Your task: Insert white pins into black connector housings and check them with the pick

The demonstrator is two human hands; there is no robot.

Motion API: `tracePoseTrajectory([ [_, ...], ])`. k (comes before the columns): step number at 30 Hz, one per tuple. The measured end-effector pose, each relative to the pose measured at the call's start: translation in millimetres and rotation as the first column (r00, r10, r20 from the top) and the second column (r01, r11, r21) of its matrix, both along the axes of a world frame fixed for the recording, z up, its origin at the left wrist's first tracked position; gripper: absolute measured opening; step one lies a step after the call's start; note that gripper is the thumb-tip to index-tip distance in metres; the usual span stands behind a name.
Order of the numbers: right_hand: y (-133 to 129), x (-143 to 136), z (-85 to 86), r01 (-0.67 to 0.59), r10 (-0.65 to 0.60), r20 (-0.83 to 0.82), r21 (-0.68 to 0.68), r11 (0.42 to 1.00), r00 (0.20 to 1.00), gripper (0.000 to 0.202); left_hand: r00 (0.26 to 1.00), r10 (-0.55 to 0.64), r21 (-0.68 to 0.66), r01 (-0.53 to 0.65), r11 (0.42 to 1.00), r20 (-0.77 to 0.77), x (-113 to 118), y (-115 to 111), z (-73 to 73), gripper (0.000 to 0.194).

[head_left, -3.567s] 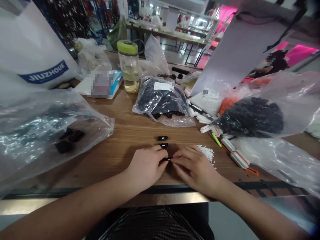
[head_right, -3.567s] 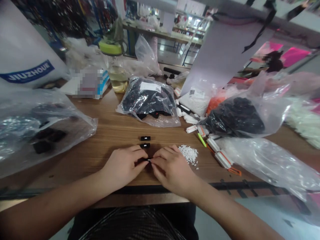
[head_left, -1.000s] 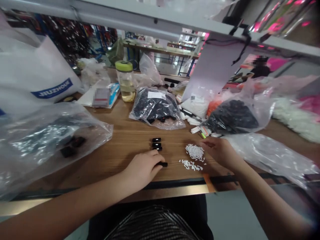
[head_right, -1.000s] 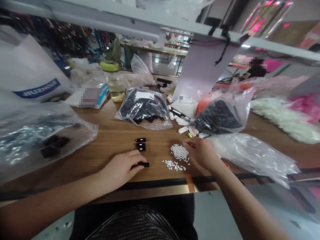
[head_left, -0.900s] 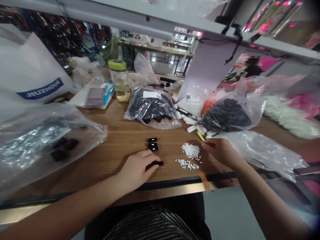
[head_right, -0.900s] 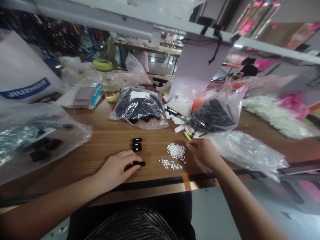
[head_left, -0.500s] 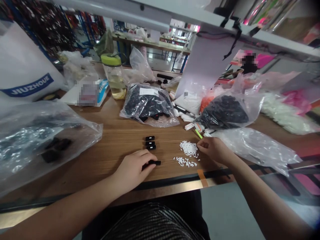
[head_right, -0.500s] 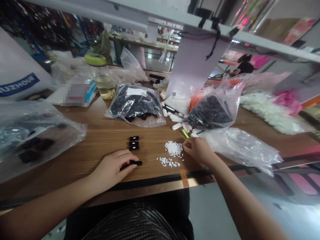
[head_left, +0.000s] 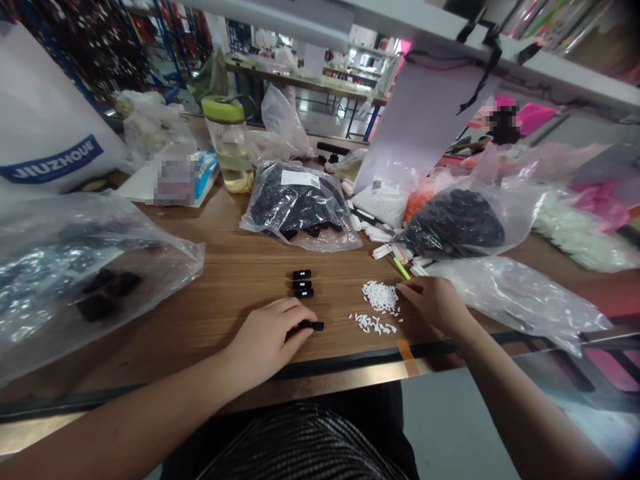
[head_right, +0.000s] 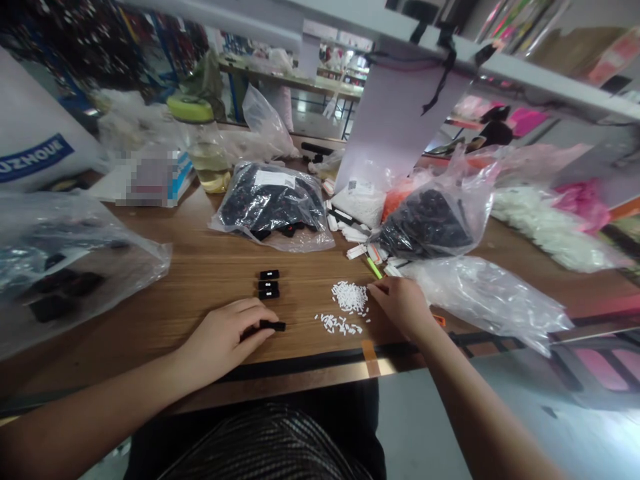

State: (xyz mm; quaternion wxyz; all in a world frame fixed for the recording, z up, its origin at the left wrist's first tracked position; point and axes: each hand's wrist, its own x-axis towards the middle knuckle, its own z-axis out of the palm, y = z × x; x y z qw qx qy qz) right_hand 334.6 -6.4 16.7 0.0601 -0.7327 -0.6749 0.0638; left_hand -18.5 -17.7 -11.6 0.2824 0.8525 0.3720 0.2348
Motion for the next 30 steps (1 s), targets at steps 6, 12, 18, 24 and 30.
tracePoseTrajectory([
  [6,0.8,-3.2,-7.0,0.049,-0.049,0.001,0.027,0.998,0.999,0.029,1.0,0.002,-0.004,-0.002,1.0,0.003,0.0,-1.0,1.7,0.012],
  [12,3.4,-11.3,4.0,0.105,-0.089,-0.188,0.073,0.992,0.978,0.023,0.997,0.068,-0.056,-0.069,0.996,-0.025,1.3,-2.5,4.8,0.007],
  [18,-20.8,-91.9,18.0,-0.325,0.373,-0.469,0.182,0.928,0.801,0.019,0.994,0.094,-0.055,-0.097,0.994,-0.051,0.7,-4.7,7.0,0.005],
  [24,-30.6,-141.1,8.6,-0.538,0.605,-0.405,0.278,0.796,0.686,0.008,0.991,0.105,-0.039,-0.108,0.993,-0.077,0.0,-7.0,9.3,0.004],
  [30,-25.9,-142.0,5.9,-0.567,0.612,-0.38,0.237,0.789,0.693,0.007,0.992,0.107,-0.043,-0.11,0.993,-0.066,0.4,-7.4,11.3,0.003],
])
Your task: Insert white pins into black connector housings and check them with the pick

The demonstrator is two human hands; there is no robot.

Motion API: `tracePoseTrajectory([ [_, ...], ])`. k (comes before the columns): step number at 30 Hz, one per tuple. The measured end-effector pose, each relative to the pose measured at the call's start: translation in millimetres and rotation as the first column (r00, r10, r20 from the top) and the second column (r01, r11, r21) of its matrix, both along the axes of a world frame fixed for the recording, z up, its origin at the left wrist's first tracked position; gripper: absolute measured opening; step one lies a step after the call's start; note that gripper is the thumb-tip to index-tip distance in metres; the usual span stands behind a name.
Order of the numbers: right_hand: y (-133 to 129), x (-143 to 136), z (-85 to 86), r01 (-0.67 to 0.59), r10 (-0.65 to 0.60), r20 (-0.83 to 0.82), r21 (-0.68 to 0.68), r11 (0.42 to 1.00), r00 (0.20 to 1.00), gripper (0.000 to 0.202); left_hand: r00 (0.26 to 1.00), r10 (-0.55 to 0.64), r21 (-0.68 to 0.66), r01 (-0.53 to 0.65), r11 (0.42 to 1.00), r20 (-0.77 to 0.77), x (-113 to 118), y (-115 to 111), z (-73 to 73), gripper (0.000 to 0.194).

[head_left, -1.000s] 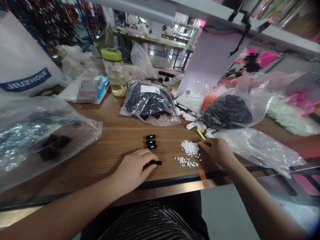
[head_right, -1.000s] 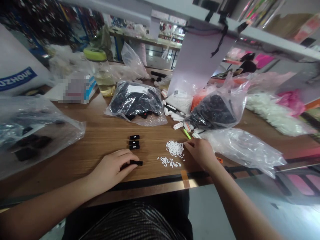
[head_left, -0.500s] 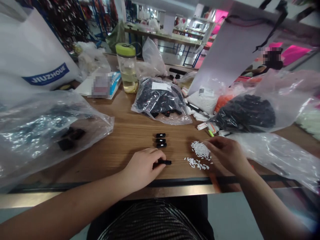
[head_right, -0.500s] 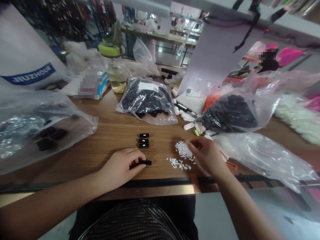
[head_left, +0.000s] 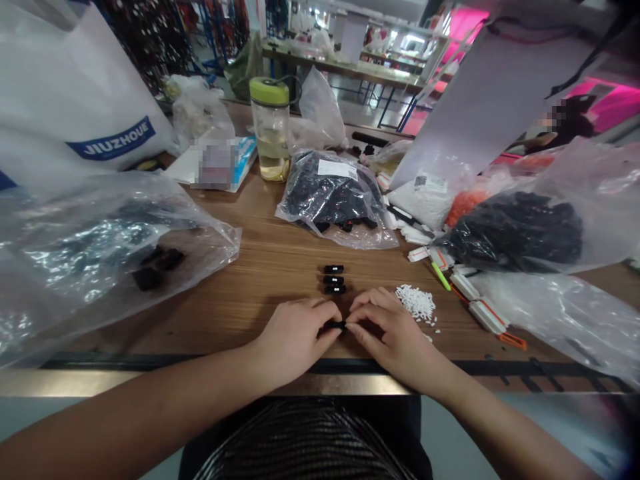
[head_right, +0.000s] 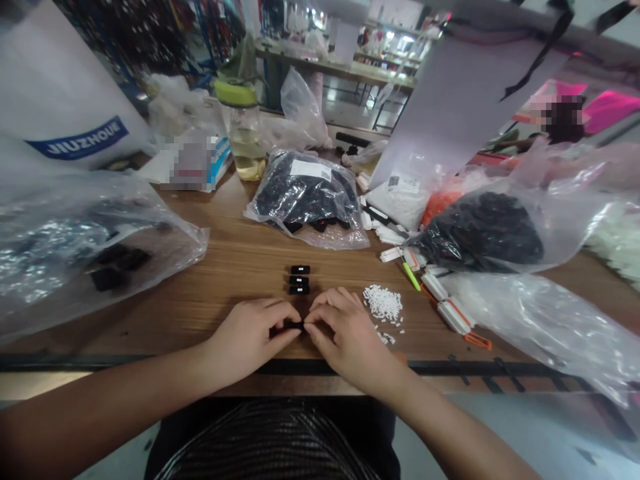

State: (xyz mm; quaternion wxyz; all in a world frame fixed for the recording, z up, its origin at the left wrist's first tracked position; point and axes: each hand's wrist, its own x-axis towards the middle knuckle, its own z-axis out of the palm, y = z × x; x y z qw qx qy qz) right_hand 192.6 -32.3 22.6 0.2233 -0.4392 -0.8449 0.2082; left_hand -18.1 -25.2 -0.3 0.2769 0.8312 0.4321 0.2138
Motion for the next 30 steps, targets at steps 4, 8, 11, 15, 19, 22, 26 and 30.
tracePoseTrajectory([
  [4,0.2,-4.6,1.5,-0.02,0.02,0.002,0.025,0.999,1.0,0.008,1.0,-0.002,-0.004,0.002,1.0,-0.002,0.3,0.1,0.4,0.002],
  [8,1.2,-8.1,1.4,-0.031,0.031,0.004,0.038,0.999,1.0,0.01,1.0,0.0,-0.008,0.0,1.0,0.005,0.3,-0.3,0.3,0.003],
  [11,1.9,-8.2,0.0,-0.036,0.035,0.008,0.038,0.999,0.999,0.009,1.0,0.0,-0.009,0.0,1.0,0.0,0.0,-0.2,-0.2,0.003],
  [15,1.6,-7.5,1.2,-0.044,0.042,0.038,0.055,0.998,0.998,0.012,1.0,0.002,0.001,-0.002,1.0,-0.004,-0.4,0.2,-1.1,0.004],
  [19,-1.8,-7.4,7.1,-0.09,0.069,0.177,0.115,0.989,0.982,0.019,1.0,0.006,0.007,-0.006,1.0,0.003,0.2,0.2,-1.6,0.003],
  [22,-5.1,-6.0,9.8,-0.098,0.067,0.199,0.15,0.984,0.978,0.021,1.0,0.013,0.014,-0.013,1.0,0.009,0.6,0.2,-1.8,0.001],
  [26,-7.9,-4.4,7.3,-0.104,0.067,0.191,0.191,0.976,0.979,0.021,1.0,0.018,0.002,-0.018,1.0,0.013,0.4,0.1,-2.0,0.004],
  [30,-12.1,-10.0,4.8,-0.126,0.066,0.279,0.201,0.971,0.958,0.021,1.0,0.02,-0.027,-0.02,0.999,0.022,-0.2,-0.1,-1.7,0.009],
])
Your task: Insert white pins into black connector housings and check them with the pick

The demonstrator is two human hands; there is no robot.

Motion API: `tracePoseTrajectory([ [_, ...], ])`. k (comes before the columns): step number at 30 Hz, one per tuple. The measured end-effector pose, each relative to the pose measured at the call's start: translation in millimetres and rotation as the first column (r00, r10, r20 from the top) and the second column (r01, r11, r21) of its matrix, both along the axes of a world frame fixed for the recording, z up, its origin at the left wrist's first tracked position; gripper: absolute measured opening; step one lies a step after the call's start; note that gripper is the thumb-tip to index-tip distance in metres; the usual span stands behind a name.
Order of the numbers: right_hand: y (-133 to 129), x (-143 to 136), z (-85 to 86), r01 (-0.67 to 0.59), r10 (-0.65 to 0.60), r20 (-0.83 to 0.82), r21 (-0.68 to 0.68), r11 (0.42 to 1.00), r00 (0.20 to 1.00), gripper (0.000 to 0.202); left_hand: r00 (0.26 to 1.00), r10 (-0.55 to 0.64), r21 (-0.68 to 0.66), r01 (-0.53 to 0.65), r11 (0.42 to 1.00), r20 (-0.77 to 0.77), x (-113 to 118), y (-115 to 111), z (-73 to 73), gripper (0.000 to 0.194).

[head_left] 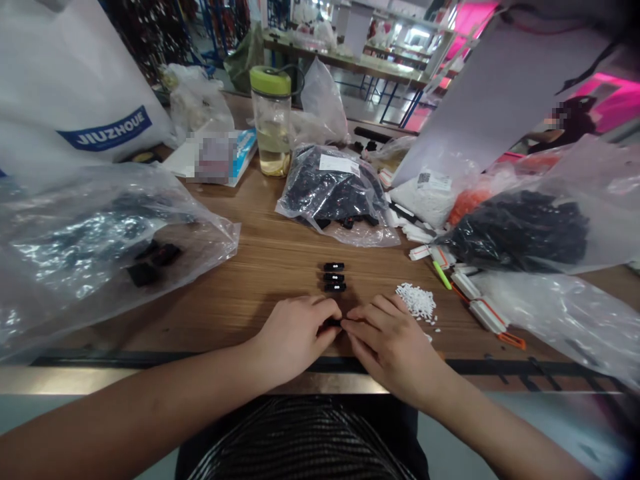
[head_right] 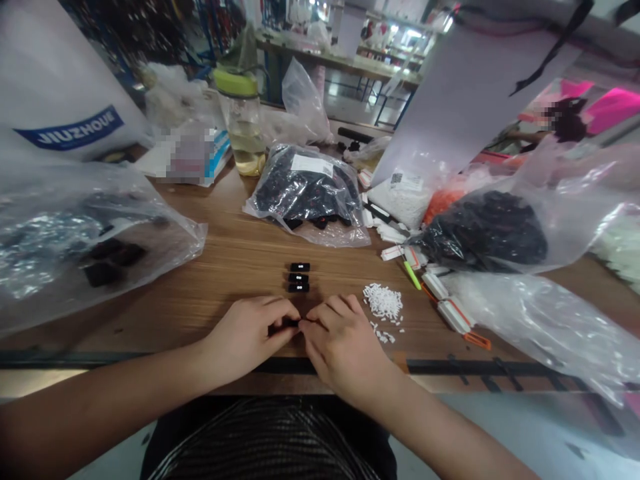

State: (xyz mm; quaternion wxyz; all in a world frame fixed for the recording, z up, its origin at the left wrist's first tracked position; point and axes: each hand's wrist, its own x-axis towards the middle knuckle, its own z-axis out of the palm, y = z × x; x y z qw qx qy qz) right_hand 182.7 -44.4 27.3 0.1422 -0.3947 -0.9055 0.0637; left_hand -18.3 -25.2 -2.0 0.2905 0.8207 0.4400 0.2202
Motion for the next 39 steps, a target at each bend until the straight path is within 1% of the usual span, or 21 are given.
tracePoseTrajectory([
  [2,-0.5,-1.3,0.4,-0.005,0.005,0.017,-0.014,1.0,1.0,0.021,1.0,0.001,-0.012,-0.001,1.0,-0.003,-0.1,0.0,0.5,0.009],
  [3,0.7,0.8,1.0,-0.012,0.011,-0.002,-0.028,1.0,1.0,0.021,1.0,0.002,-0.016,-0.002,1.0,-0.007,-0.1,0.0,0.7,0.007],
  [4,3.3,5.6,1.7,-0.01,0.009,-0.04,-0.039,0.999,0.999,0.02,1.0,0.001,-0.017,-0.001,1.0,-0.012,0.0,0.0,1.0,0.006],
  [6,12.9,25.4,3.4,0.057,-0.062,-0.144,-0.043,0.997,0.988,0.02,1.0,0.0,-0.015,0.0,1.0,-0.025,0.2,0.1,1.3,0.004],
  [7,19.7,40.4,4.3,0.143,-0.146,-0.185,-0.031,0.989,0.972,0.02,0.999,-0.002,-0.015,0.001,1.0,-0.032,0.3,0.1,1.4,0.004],
  [8,27.3,58.0,5.0,0.255,-0.257,-0.191,-0.034,0.966,0.947,0.021,0.999,-0.003,-0.017,0.003,1.0,-0.039,0.4,0.1,1.6,0.004],
  [9,35.3,77.3,5.5,0.367,-0.369,-0.154,-0.045,0.929,0.916,0.023,0.999,-0.002,-0.021,0.001,1.0,-0.043,0.5,0.1,1.7,0.004],
  [10,43.1,97.0,5.6,0.483,-0.487,-0.076,-0.065,0.873,0.87,0.024,0.999,-0.001,-0.028,0.0,1.0,-0.045,0.5,0.2,1.7,0.004],
  [11,50.2,115.8,5.4,0.563,-0.565,0.013,-0.1,0.82,0.825,0.023,0.999,0.0,-0.033,-0.001,0.999,-0.046,0.4,0.2,1.8,0.004],
  [13,61.2,147.0,3.9,0.577,-0.557,0.15,-0.194,0.793,0.817,0.021,0.999,-0.001,-0.04,-0.001,0.999,-0.044,0.1,0.3,1.5,0.003],
  [14,64.8,158.0,2.7,0.573,-0.545,0.18,-0.23,0.786,0.819,0.022,0.999,-0.003,-0.04,0.002,0.999,-0.041,0.0,0.3,1.1,0.003],
  [17,68.6,173.0,-1.2,0.546,-0.508,0.199,-0.3,0.783,0.838,0.024,0.999,-0.008,-0.034,0.007,0.999,-0.039,-0.4,0.5,-1.0,0.004],
  [22,66.0,166.3,-2.4,0.559,-0.527,0.19,-0.321,0.764,0.829,0.023,0.999,0.001,-0.033,-0.002,0.999,-0.043,-0.2,0.9,-2.8,0.004],
  [28,63.2,162.1,2.7,0.585,-0.542,0.221,-0.323,0.744,0.811,0.021,0.999,0.004,-0.026,-0.005,1.0,-0.033,0.4,0.6,-0.3,0.004],
  [30,60.9,157.2,7.3,0.588,-0.559,0.189,-0.334,0.736,0.807,0.022,1.0,0.001,-0.018,-0.002,1.0,-0.019,0.8,0.5,-0.1,0.004],
  [32,55.5,142.4,13.9,0.568,-0.568,0.106,-0.333,0.753,0.816,0.022,1.0,-0.001,-0.013,0.001,1.0,-0.01,1.2,0.4,-0.2,0.005],
  [34,46.8,115.3,20.8,0.497,-0.524,-0.002,-0.317,0.808,0.852,0.022,1.0,0.009,-0.019,-0.01,1.0,-0.014,1.6,0.5,-0.1,0.007],
  [35,41.7,98.2,23.4,0.425,-0.465,-0.063,-0.313,0.849,0.883,0.021,1.0,0.017,-0.026,-0.018,1.0,-0.022,1.7,0.5,0.2,0.008],
  [37,32.0,62.0,25.4,0.204,-0.263,-0.179,-0.293,0.934,0.948,0.015,0.999,0.033,-0.034,-0.034,0.999,-0.038,1.8,0.4,1.1,0.009],
  [38,28.2,45.4,24.7,0.096,-0.157,-0.21,-0.273,0.957,0.965,0.014,0.998,0.037,-0.035,-0.039,0.999,-0.045,1.7,0.4,1.6,0.009],
  [39,25.4,31.2,23.0,0.034,-0.093,-0.221,-0.257,0.966,0.971,0.013,0.998,0.037,-0.032,-0.039,0.999,-0.047,1.7,0.2,2.1,0.009],
])
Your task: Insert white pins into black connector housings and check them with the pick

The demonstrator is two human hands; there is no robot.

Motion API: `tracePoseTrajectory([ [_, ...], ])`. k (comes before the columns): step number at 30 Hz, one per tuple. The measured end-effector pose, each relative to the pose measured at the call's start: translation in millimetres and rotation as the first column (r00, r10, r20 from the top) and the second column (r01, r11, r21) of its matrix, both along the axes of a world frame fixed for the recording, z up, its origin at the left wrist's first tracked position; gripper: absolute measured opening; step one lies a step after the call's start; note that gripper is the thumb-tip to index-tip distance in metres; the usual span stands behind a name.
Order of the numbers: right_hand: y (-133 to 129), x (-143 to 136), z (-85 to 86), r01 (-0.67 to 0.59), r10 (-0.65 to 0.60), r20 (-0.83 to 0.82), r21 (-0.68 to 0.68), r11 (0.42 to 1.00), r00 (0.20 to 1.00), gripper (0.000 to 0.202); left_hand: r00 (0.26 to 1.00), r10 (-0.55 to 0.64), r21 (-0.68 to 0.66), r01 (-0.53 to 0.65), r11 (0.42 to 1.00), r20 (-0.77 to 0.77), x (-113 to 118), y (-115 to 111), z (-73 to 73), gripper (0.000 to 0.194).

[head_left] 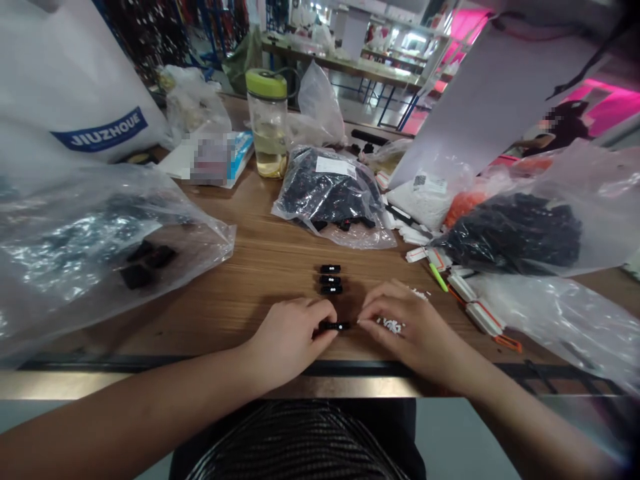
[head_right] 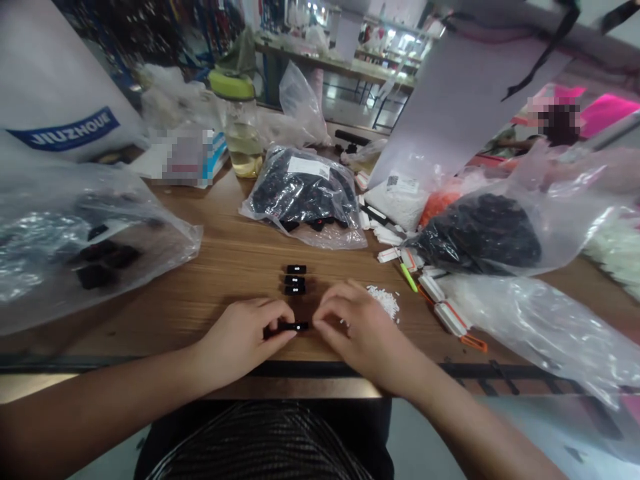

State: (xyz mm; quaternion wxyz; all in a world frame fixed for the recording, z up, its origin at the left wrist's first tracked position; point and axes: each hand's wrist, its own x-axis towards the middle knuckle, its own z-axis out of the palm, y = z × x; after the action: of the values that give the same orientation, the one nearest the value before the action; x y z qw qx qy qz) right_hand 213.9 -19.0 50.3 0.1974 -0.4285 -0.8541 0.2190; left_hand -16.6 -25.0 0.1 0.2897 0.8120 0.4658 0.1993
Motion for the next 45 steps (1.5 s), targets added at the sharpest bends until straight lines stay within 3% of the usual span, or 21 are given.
tracePoseTrajectory([
  [4,-1.1,-27.4,-10.8,-0.082,0.082,0.039,-0.014,0.997,0.996,0.009,1.0,-0.01,0.022,0.01,1.0,0.002,-0.7,-0.8,0.8,0.007],
  [18,-4.4,-37.3,-8.8,-0.128,0.117,0.24,0.032,0.991,0.964,0.02,1.0,-0.015,0.055,0.016,0.998,-0.017,0.0,-0.3,0.2,0.006],
  [25,-8.4,-29.8,-11.8,-0.161,0.135,0.201,0.119,0.98,0.97,0.017,1.0,-0.005,0.042,0.005,0.999,0.007,-0.9,-0.6,-2.5,0.004],
  [31,-14.5,-30.9,-17.2,-0.192,0.125,0.278,0.23,0.954,0.953,0.022,1.0,-0.007,0.026,0.007,1.0,0.003,-0.3,-0.8,-0.5,0.006],
  [36,-12.7,-26.3,-16.8,-0.172,0.141,0.178,0.173,0.97,0.974,0.016,1.0,-0.025,0.087,0.026,0.996,-0.008,-3.2,-0.9,1.0,0.002],
  [41,20.7,-5.1,-10.5,0.048,-0.05,-0.001,0.241,0.969,0.999,0.015,0.998,0.051,0.168,-0.045,0.985,-0.034,-8.4,8.0,-2.6,0.01],
  [45,77.8,0.4,-8.0,0.217,-0.268,0.178,0.261,0.941,0.947,0.023,0.994,0.101,0.207,-0.092,0.974,-0.034,-9.4,15.8,-3.8,0.012],
])
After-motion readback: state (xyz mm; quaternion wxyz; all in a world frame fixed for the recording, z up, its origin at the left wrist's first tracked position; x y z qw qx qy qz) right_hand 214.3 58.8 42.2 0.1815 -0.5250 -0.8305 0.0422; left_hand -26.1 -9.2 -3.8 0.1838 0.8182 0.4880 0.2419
